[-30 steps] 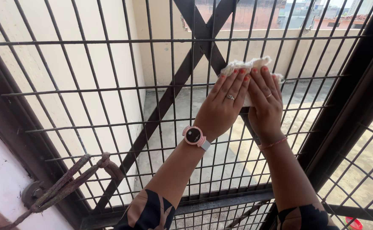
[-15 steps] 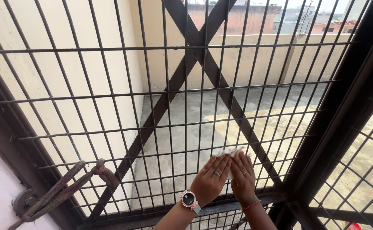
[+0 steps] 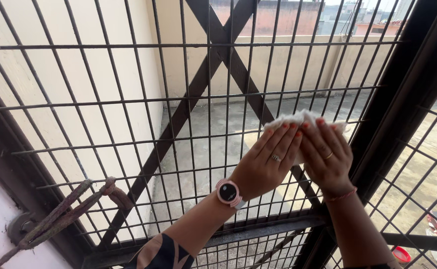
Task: The person wipes the metal bars of a window grille using a white cloth. They move the cloth along the vertical and diagonal bars, cleaning different sections of the grille.
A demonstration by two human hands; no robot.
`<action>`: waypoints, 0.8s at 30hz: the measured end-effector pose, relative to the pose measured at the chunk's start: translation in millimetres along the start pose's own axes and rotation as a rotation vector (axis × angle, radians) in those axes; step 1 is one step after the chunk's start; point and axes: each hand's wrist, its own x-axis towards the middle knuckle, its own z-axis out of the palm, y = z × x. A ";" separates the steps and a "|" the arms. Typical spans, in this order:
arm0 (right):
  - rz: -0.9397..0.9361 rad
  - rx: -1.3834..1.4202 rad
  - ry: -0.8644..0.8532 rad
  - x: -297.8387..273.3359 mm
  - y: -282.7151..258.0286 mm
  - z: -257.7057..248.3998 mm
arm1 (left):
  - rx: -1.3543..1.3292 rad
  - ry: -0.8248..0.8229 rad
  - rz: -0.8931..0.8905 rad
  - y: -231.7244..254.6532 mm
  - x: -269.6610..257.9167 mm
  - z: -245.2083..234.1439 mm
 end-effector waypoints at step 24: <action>0.535 0.338 -0.067 -142.2 -54.5 48.1 | -0.160 -0.162 -0.047 61.0 -59.0 74.0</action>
